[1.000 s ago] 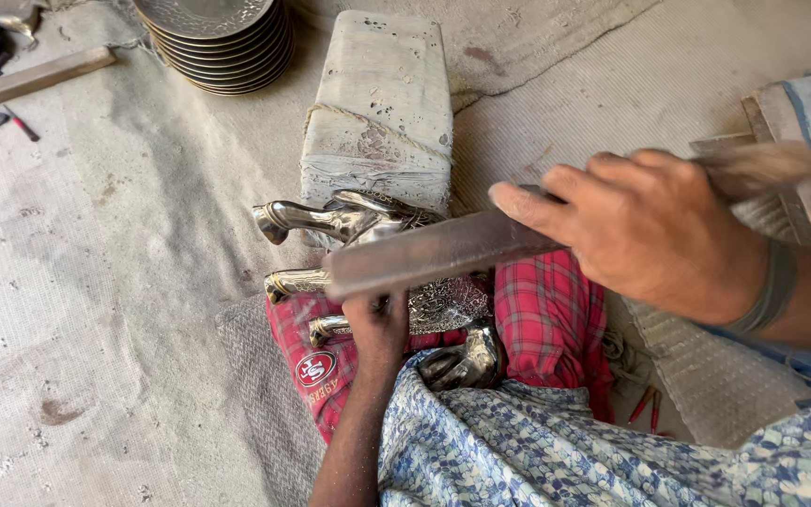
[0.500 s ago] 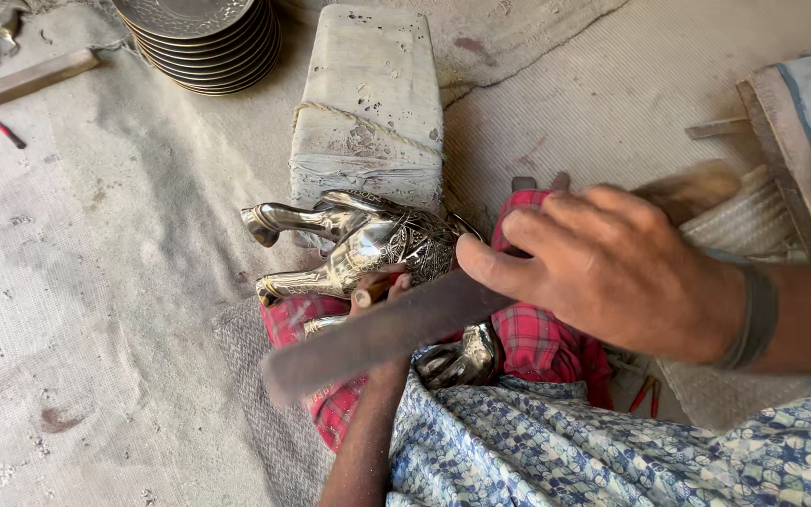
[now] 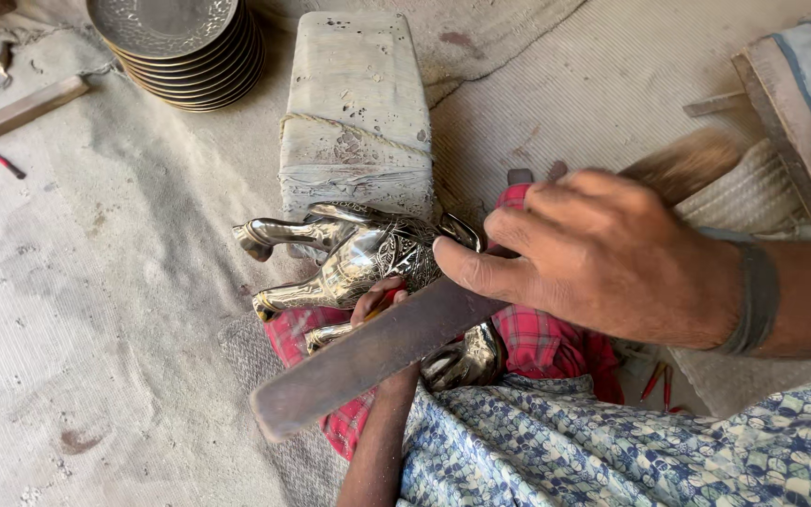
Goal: The person sits on the floor and uses a chisel and hammer to engrave a decorative pattern onto a silver-colored metal object shaped like an animal. The person repeatedly strikes the chisel to create fine details on the surface.
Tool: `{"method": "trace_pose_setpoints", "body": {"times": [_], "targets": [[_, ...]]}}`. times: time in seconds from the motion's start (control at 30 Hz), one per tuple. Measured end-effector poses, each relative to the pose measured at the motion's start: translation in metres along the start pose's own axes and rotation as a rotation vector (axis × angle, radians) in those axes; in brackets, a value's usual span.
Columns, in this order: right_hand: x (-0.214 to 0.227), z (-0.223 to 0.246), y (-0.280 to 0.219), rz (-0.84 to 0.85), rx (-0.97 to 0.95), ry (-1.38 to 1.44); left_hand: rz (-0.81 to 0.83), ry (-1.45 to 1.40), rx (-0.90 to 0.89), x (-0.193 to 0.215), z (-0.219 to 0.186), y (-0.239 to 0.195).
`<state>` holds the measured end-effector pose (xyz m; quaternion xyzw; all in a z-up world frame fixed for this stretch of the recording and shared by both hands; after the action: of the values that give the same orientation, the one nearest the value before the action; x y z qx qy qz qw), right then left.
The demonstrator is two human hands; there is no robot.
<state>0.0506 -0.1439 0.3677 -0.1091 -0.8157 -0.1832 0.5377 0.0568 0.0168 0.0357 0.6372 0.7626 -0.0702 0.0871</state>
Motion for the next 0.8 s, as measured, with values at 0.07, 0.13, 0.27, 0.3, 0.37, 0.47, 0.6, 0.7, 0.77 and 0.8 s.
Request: {"method": "trace_pose_setpoints", "body": {"times": [0.07, 0.13, 0.27, 0.3, 0.37, 0.47, 0.6, 0.7, 0.77, 0.8], "targets": [[0.003, -0.002, -0.007, -0.015, -0.002, -0.099, -0.027, 0.078, 0.017, 0.003, -0.002, -0.002], [0.003, -0.006, -0.009, -0.037, -0.032, -0.068, -0.021, 0.089, -0.029, 0.003, -0.007, -0.001], [-0.006, -0.010, -0.009, -0.133, -0.091, 0.225, 0.099, -0.330, -0.037, 0.001, -0.003, 0.003], [-0.008, -0.010, -0.009, -0.170, -0.087, 0.288, 0.135, -0.510, 0.007, 0.000, 0.001, 0.004], [-0.009, -0.003, -0.008, -0.111, 0.002, 0.054, 0.145, -0.538, 0.062, 0.002, 0.004, 0.003], [-0.008, 0.002, -0.007, -0.046, 0.049, -0.228, 0.051, -0.097, 0.168, 0.004, 0.009, -0.001], [0.001, 0.003, -0.003, -0.205, 0.008, 0.063, -0.187, 0.104, 0.175, 0.013, 0.007, 0.001], [-0.014, 0.012, -0.014, 0.081, -0.115, -0.361, -0.113, 0.380, -0.328, -0.002, -0.041, 0.006], [-0.052, -0.022, -0.050, 0.240, -0.427, -0.017, -0.225, 0.064, -0.031, 0.028, -0.047, 0.010], [-0.073, -0.029, -0.072, 0.316, -0.583, 0.161, -0.277, -0.093, 0.120, 0.042, -0.050, 0.013]]}}
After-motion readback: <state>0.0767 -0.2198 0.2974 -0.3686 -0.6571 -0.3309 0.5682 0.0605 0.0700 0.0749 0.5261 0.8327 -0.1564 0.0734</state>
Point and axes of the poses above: each hand's wrist, its own y-axis towards the middle knuckle, its own x-axis out of the back of the hand, z = x × y, the point moved 7 cm from there along y, towards the middle knuckle, and after that the axes turned 13 degrees about x, right-handed, at the moved point
